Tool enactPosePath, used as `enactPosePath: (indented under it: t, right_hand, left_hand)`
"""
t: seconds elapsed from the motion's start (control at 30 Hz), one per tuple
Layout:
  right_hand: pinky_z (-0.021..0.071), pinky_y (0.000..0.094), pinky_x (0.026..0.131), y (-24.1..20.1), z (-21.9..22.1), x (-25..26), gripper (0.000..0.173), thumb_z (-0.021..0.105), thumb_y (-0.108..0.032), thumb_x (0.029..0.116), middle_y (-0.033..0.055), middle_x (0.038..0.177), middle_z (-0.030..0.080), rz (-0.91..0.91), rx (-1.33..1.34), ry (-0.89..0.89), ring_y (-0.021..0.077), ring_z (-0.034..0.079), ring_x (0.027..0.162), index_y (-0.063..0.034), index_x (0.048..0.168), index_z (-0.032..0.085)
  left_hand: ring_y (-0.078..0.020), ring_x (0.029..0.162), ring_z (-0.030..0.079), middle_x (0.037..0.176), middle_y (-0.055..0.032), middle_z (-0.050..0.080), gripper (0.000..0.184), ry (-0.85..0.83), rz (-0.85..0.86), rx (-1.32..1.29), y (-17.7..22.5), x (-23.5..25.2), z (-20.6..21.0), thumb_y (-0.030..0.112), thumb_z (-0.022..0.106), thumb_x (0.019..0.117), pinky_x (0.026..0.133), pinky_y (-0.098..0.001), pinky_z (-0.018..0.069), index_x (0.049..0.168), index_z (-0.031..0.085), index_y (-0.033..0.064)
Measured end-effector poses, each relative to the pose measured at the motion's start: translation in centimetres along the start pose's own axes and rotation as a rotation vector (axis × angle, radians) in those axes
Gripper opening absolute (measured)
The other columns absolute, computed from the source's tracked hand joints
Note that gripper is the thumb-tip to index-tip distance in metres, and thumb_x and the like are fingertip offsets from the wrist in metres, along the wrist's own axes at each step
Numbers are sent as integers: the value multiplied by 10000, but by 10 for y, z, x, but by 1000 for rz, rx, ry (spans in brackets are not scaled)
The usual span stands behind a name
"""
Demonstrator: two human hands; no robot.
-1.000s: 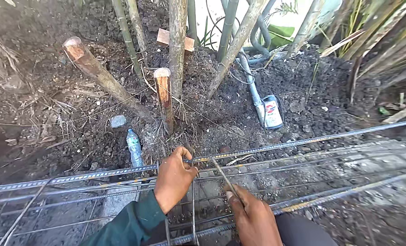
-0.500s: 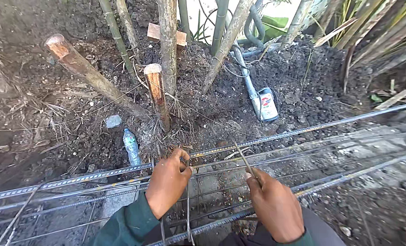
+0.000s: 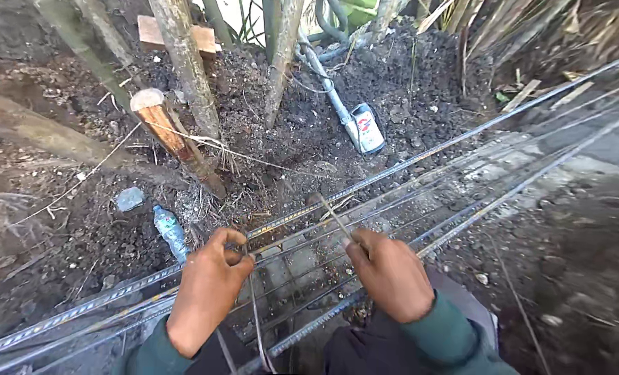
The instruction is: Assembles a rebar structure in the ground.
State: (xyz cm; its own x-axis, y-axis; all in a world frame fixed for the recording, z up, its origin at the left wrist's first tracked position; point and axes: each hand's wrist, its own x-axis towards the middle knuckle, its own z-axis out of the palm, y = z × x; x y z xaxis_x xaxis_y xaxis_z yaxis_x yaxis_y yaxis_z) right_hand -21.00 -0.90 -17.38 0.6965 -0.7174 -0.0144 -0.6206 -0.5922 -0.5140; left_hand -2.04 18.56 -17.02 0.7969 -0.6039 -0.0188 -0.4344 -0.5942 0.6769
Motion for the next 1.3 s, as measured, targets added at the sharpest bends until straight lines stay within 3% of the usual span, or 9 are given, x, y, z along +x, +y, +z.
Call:
enactPosePath:
  t: [0.2, 0.37, 0.63, 0.83, 0.93, 1.07, 1.17, 1.23, 1.3]
  right_hand:
    - [552, 549, 593, -27, 34, -9, 348, 478, -333, 1045, 100, 677, 664, -65, -25, 75, 319, 700, 661, -81, 990, 712]
    - [492, 500, 437, -26, 57, -15, 343, 502, -312, 992, 69, 561, 616, -186, -97, 353, 286, 651, 502, -93, 859, 729]
    - [502, 519, 459, -42, 60, -12, 308, 539, -290, 987, 96, 571, 638, -121, -206, 376, 327, 680, 534, -98, 847, 736]
    - [456, 552, 413, -10, 34, -13, 309, 540, -273, 971, 108, 548, 607, -134, -206, 500, 343, 624, 472, -76, 862, 751]
    - [434, 521, 422, -1, 24, -10, 334, 521, -297, 988, 79, 528, 562, -114, -184, 437, 309, 598, 472, -89, 795, 697]
    - [479, 536, 488, 1, 7, 0, 313, 539, -345, 1017, 57, 591, 610, -70, -133, 290, 283, 637, 553, -141, 872, 728]
    - [553, 579, 715, -2, -29, 17, 322, 510, -380, 1062, 106, 828, 717, 94, -166, -105, 319, 711, 797, -141, 1096, 724]
    - [535, 606, 861, -2, -52, 26, 367, 486, -385, 1073, 154, 1006, 730, 148, -223, -324, 362, 705, 981, -110, 1195, 696]
    - [539, 600, 848, 14, -74, 26, 365, 515, -404, 1060, 131, 977, 730, 120, -143, -271, 330, 705, 932, -120, 1175, 714]
  left_hand:
    - [-87, 563, 669, 684, 66, 704, 345, -32, 94, -15, -5, 3, 6, 225, 677, 901, 578, -339, 589, 1243, 646, 266]
    - [-82, 481, 578, 584, 79, 609, 264, 35, 82, -61, -3, 1, 9, 187, 709, 856, 495, -326, 518, 1111, 673, 243]
    - [-99, 534, 641, 634, 63, 654, 218, -10, 8, -90, 4, 0, 9, 194, 733, 835, 538, -335, 566, 1041, 663, 214]
    - [-80, 516, 611, 620, 76, 634, 202, 8, 9, -16, 2, -6, 6, 210, 724, 826, 516, -327, 540, 1019, 666, 219]
    - [-90, 531, 629, 630, 74, 644, 186, -53, -1, 14, 2, -3, 2, 222, 719, 855, 535, -344, 559, 1033, 666, 227]
    - [-86, 577, 656, 695, 75, 677, 233, -108, 63, 20, -3, -1, -3, 243, 675, 878, 580, -333, 586, 1108, 670, 209]
    - [-116, 635, 689, 775, 56, 712, 271, -162, 94, 74, -1, 0, -10, 272, 680, 911, 627, -371, 607, 1170, 662, 196]
    - [-187, 721, 710, 854, 6, 739, 288, -169, 141, 172, 8, -5, -18, 287, 683, 926, 688, -469, 593, 1185, 683, 161]
    - [-288, 895, 720, 992, -93, 748, 312, -191, 275, 196, 21, -16, -31, 266, 697, 941, 815, -550, 579, 1183, 699, 70]
